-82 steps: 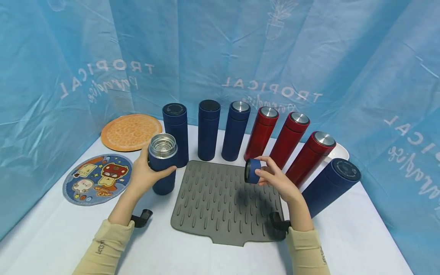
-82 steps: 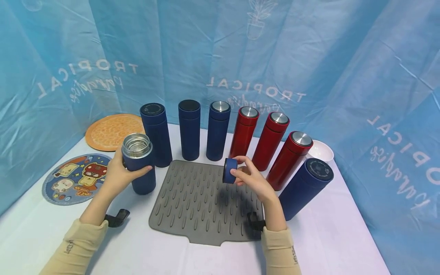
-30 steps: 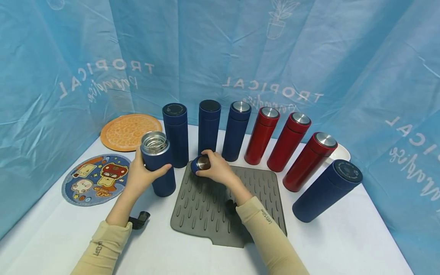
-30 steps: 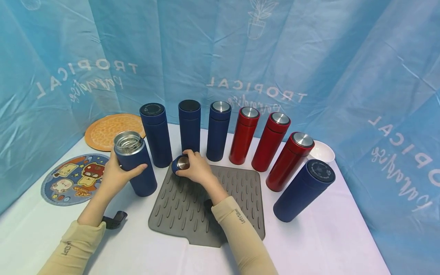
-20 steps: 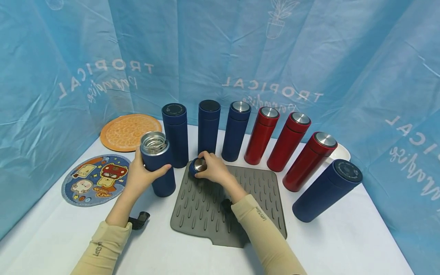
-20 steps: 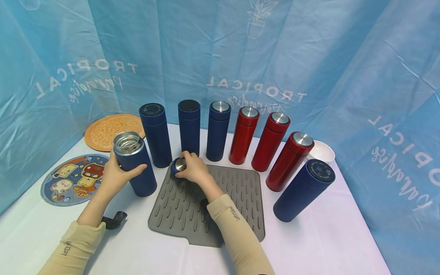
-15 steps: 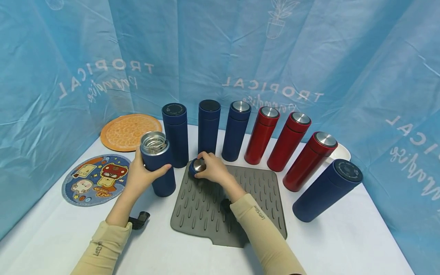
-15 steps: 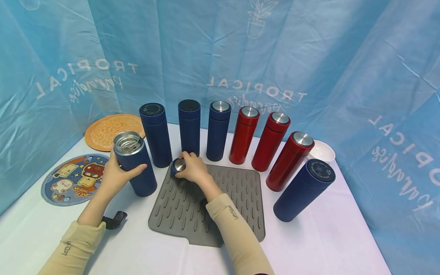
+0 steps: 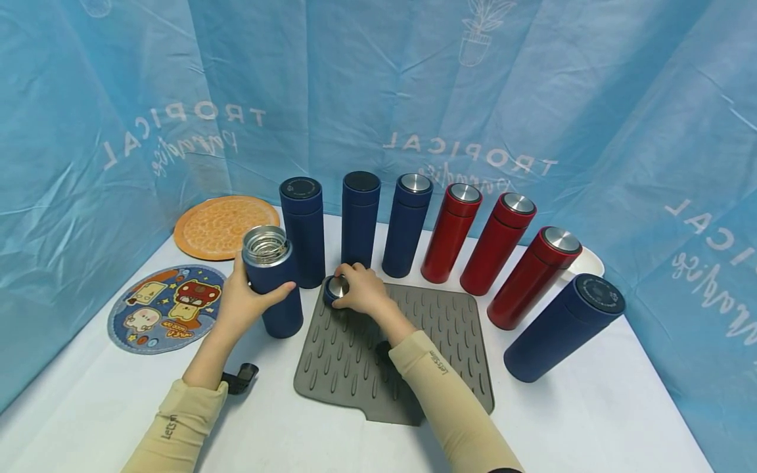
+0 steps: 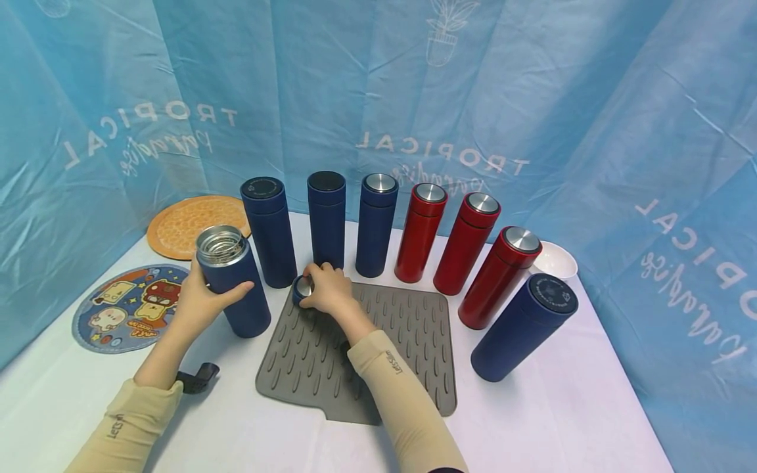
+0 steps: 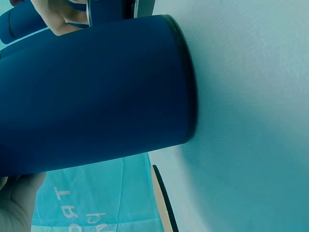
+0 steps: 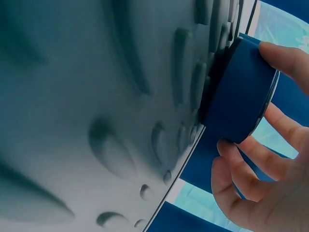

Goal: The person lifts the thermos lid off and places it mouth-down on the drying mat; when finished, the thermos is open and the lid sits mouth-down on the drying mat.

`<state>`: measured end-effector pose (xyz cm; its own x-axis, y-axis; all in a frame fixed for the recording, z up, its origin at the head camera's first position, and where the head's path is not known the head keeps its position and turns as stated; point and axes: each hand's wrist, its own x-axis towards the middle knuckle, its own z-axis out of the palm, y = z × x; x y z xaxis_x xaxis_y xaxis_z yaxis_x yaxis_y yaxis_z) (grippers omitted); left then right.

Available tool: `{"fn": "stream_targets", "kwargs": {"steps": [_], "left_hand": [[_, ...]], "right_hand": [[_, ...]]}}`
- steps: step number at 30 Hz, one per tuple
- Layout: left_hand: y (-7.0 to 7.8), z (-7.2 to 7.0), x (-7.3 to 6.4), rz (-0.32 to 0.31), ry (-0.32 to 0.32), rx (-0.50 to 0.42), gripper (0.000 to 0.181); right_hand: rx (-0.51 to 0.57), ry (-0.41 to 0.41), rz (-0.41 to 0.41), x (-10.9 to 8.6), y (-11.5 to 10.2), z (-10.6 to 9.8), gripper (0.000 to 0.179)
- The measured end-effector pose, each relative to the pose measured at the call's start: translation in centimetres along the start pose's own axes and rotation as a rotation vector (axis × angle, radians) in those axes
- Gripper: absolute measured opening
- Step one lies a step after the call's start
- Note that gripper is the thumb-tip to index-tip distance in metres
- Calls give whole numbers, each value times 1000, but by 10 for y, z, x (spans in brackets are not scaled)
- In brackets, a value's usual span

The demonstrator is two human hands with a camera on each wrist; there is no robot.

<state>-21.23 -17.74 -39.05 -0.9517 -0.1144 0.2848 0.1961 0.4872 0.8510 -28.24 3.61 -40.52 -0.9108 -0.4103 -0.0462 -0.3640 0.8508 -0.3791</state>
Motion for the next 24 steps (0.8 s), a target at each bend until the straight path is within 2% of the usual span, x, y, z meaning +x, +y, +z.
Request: {"fn": "stream_targets", "kwargs": {"steps": [14, 20, 24], "left_hand": [[1, 0, 1, 7, -3, -3, 93], [1, -1, 0, -1, -3, 7, 95], [0, -1, 0, -3, -8, 8, 95]], "right_hand": [[-72, 15, 22, 2, -5, 3, 54], [-59, -5, 30, 0, -6, 2, 51], [-19, -6, 22, -2, -3, 0, 59]]}}
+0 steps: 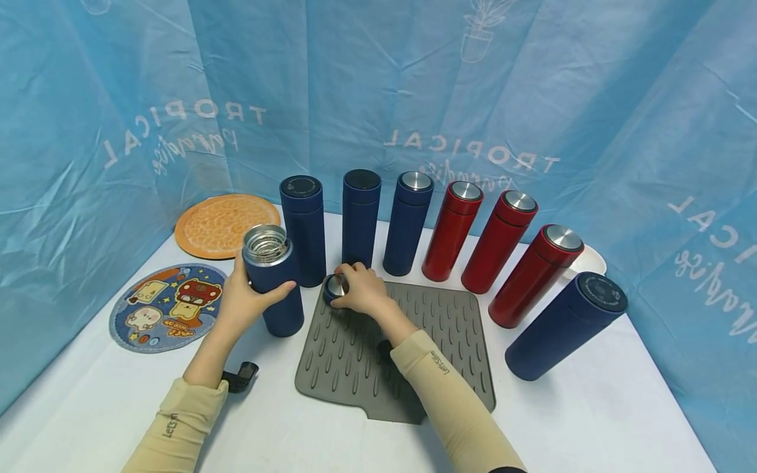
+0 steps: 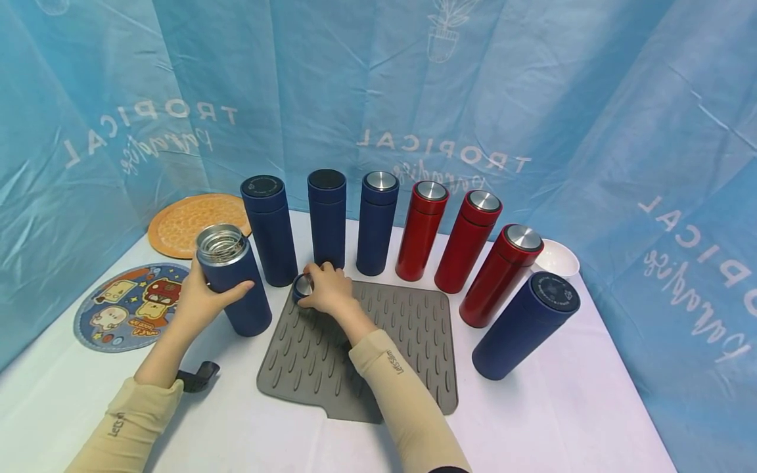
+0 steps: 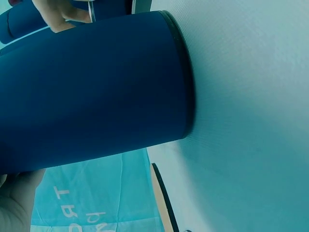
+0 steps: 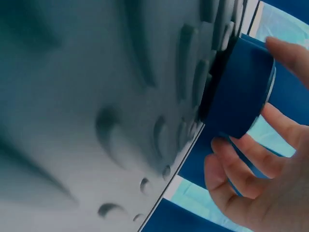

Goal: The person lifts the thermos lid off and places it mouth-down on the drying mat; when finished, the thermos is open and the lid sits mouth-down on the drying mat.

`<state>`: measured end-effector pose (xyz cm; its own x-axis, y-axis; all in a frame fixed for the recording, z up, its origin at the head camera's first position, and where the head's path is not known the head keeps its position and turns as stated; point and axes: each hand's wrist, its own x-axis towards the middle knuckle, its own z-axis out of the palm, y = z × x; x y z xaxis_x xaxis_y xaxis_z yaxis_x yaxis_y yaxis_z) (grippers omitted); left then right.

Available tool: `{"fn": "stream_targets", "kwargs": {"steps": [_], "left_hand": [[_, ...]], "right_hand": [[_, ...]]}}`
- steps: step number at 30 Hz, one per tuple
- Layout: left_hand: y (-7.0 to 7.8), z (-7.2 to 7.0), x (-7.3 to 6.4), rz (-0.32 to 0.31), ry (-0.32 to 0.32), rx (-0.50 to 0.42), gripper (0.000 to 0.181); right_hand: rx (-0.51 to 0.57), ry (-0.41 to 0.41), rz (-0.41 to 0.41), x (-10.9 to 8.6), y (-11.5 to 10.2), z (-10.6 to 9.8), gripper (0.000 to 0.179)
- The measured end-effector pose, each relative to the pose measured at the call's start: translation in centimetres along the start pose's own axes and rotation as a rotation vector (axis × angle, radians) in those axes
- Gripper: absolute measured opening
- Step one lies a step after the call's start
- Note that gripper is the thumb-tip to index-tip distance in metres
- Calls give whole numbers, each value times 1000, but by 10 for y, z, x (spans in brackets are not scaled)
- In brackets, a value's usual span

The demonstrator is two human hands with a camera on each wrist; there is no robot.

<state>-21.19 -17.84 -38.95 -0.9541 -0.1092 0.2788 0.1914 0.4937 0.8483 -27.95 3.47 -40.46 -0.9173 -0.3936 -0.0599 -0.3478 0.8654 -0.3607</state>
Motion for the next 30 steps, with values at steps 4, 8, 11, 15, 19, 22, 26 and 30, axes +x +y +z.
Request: {"fn": "stream_targets", "kwargs": {"steps": [4, 8, 11, 15, 19, 22, 26, 30], "left_hand": [[0, 0, 0, 1, -4, -5, 94], [2, 0, 1, -5, -8, -5, 94], [3, 0, 0, -17, -12, -4, 95], [4, -1, 0, -23, -16, 1, 97], [3, -1, 0, -20, -17, 2, 97], [2, -1, 0, -19, -13, 2, 96], [2, -1, 0, -19, -13, 9, 97], [3, -1, 0, -19, -11, 25, 100]], "right_hand": [[87, 40, -18, -5, 8, -6, 66], [240, 82, -23, -14, 19, -15, 62], [378, 107, -40, -23, 30, -21, 59], [508, 150, -54, -36, 47, -29, 56], [559, 180, -13, -48, 64, -35, 53], [575, 197, 5, -56, 76, -40, 53], [587, 220, 19, -68, 90, -45, 53], [610, 224, 44, -80, 103, -49, 50]]}}
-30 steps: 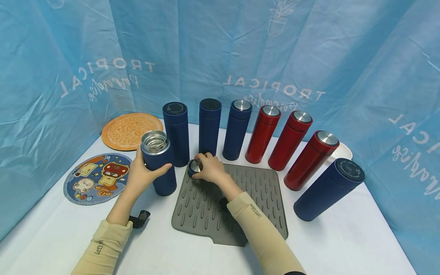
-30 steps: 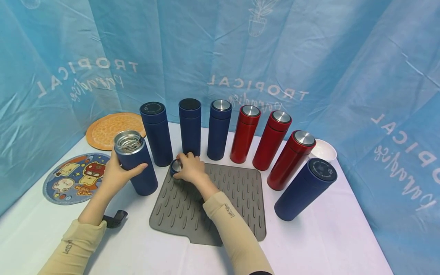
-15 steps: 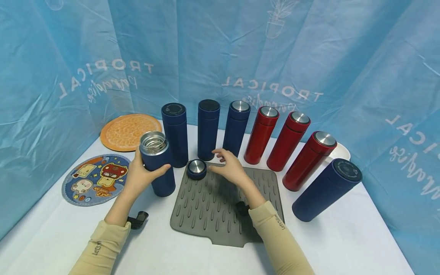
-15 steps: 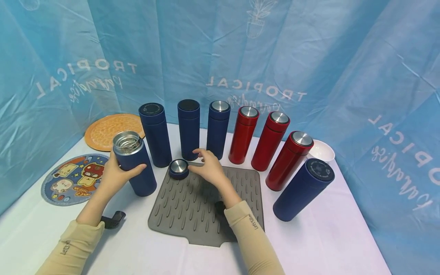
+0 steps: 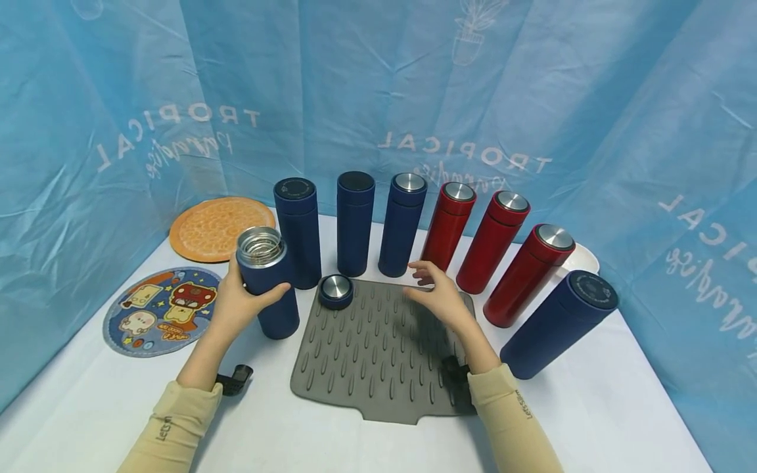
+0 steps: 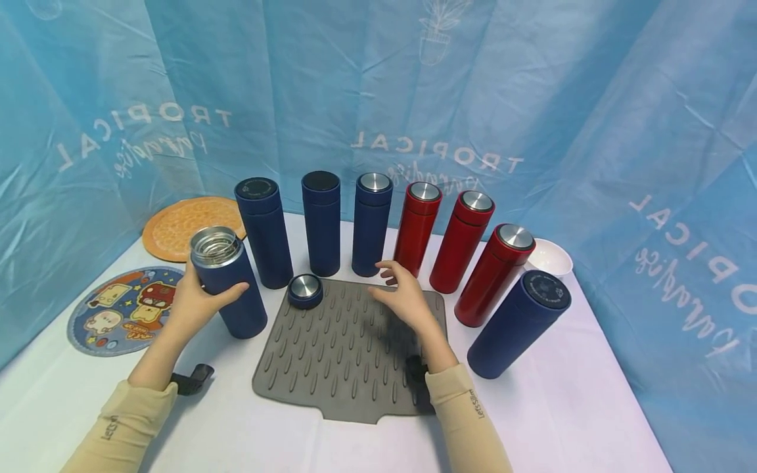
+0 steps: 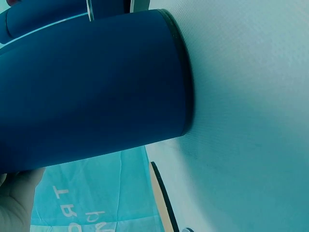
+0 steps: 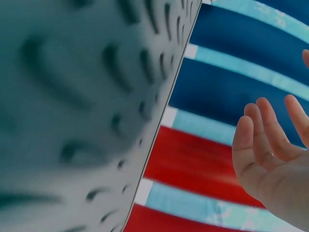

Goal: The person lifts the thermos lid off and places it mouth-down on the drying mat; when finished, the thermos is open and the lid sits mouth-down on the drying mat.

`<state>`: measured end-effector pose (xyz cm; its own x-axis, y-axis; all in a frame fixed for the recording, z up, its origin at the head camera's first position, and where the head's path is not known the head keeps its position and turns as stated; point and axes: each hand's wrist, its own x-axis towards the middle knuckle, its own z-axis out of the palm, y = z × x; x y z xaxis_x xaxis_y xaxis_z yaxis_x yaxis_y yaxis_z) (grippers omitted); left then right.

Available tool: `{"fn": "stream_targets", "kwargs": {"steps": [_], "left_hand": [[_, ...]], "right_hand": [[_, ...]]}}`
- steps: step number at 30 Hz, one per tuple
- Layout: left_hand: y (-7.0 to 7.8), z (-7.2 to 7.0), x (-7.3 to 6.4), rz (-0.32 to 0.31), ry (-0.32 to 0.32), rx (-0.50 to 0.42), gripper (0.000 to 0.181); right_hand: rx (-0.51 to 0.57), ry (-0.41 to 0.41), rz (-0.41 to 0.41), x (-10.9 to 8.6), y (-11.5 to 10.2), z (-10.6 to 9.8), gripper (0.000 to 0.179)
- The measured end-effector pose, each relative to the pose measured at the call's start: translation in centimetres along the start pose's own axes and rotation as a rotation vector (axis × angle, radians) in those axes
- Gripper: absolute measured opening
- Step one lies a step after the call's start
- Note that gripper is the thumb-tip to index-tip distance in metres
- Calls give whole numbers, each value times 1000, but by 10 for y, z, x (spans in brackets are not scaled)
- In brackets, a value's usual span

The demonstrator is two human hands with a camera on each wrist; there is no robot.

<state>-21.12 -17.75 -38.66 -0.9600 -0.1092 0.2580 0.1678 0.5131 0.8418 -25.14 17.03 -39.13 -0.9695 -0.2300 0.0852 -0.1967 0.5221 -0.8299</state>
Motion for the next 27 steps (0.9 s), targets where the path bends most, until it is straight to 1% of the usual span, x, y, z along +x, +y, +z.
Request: {"fn": "stream_targets", "kwargs": {"steps": [3, 11, 14, 20, 27], "left_hand": [[0, 0, 0, 1, 2, 6, 100], [0, 0, -1, 6, -4, -14, 99], [1, -1, -1, 4, -4, -15, 99], [1, -2, -1, 4, -8, -12, 99], [0, -2, -1, -3, -23, -9, 100]], "right_hand": [[14, 6, 25, -6, 6, -7, 49], [1, 41, 80, -20, 22, -23, 53], [-18, 35, 80, -25, 29, -28, 52], [-28, 22, 120, -33, 41, -37, 48], [-49, 14, 164, -42, 47, -47, 46]]}}
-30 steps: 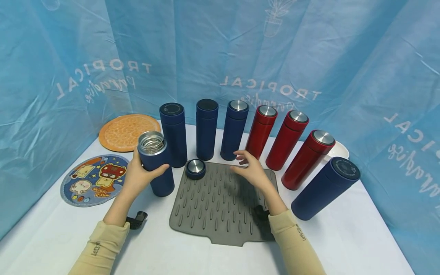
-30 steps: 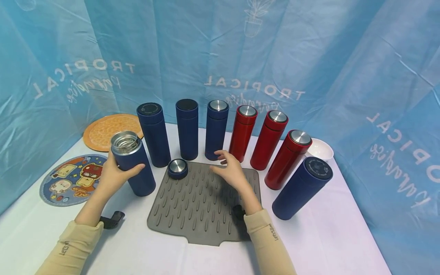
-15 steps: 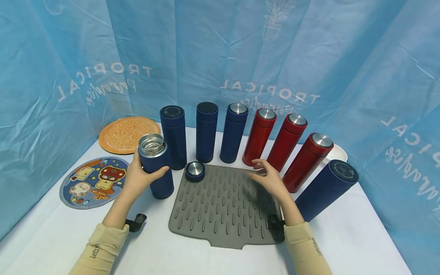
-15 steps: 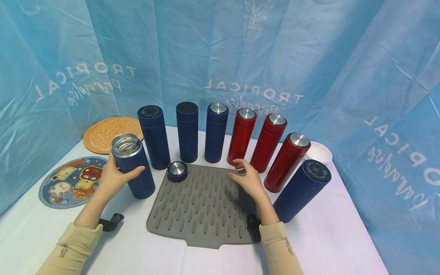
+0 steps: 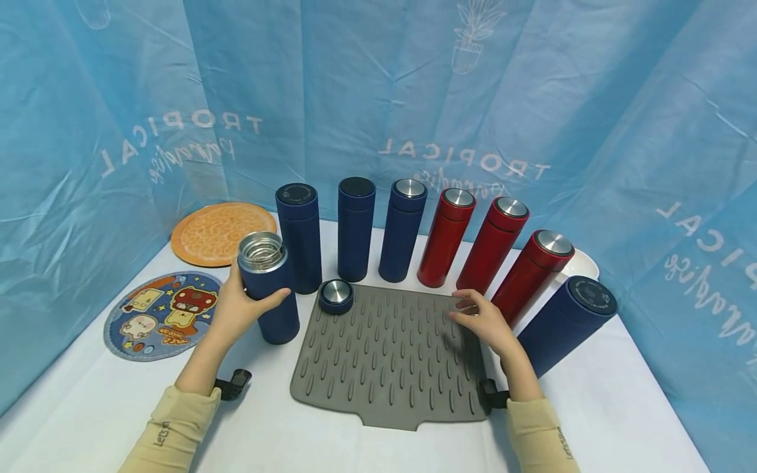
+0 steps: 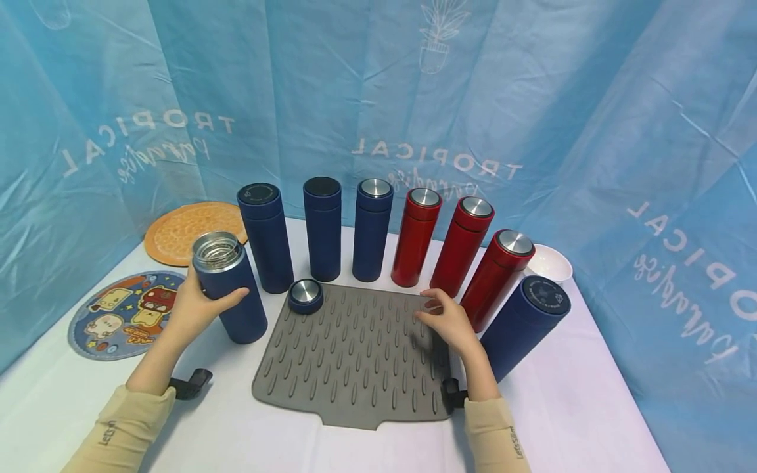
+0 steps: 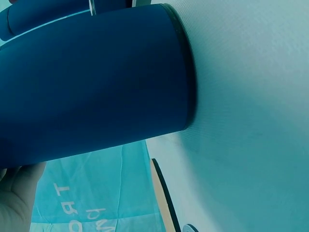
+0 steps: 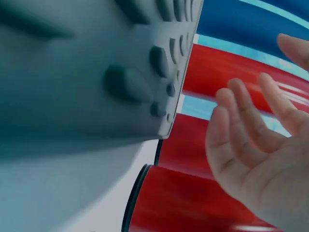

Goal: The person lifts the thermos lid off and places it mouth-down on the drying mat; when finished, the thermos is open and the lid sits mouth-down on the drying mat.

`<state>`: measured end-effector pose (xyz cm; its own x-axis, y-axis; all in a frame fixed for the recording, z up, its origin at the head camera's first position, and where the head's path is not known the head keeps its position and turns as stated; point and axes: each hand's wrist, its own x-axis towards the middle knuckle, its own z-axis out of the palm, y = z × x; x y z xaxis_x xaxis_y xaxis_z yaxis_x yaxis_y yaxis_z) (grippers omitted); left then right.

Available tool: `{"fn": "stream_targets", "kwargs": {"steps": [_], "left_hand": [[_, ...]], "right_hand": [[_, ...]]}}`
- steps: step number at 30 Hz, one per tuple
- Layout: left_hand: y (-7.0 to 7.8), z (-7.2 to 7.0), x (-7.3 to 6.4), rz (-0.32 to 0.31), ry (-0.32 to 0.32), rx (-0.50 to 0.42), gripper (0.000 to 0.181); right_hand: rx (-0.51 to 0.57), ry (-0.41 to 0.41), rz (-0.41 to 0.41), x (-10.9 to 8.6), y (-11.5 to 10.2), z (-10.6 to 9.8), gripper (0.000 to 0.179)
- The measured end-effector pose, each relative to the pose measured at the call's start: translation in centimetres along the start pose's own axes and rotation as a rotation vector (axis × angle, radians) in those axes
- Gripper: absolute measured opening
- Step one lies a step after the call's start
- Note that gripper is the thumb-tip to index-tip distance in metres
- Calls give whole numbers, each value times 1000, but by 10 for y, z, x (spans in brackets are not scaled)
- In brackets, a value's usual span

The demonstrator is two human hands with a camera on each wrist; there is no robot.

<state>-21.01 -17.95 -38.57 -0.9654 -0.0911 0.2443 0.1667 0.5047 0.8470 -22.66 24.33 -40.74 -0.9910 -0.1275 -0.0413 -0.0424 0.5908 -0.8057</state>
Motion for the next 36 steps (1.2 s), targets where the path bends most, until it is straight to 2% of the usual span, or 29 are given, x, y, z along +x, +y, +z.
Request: {"fn": "stream_targets", "kwargs": {"steps": [13, 20, 24, 28, 32, 36], "left_hand": [[-1, -1, -1, 6, -4, -17, 99], [1, -1, -2, 2, -6, -27, 102], [4, 0, -2, 18, -6, -82, 100], [12, -3, -2, 74, 22, -156, 98], [26, -10, -3, 182, 85, -192, 96], [44, -18, -2, 315, 177, -166, 92]], "right_hand": [[-66, -23, 10, -10, 9, -7, 46], [-99, -88, 0, -11, 12, -6, 46], [-107, -102, 5, -11, 14, -5, 45], [-107, -103, 10, -11, 14, -5, 44], [-111, -107, 9, -11, 14, -5, 43], [-113, -113, 6, -10, 14, -4, 43]]}}
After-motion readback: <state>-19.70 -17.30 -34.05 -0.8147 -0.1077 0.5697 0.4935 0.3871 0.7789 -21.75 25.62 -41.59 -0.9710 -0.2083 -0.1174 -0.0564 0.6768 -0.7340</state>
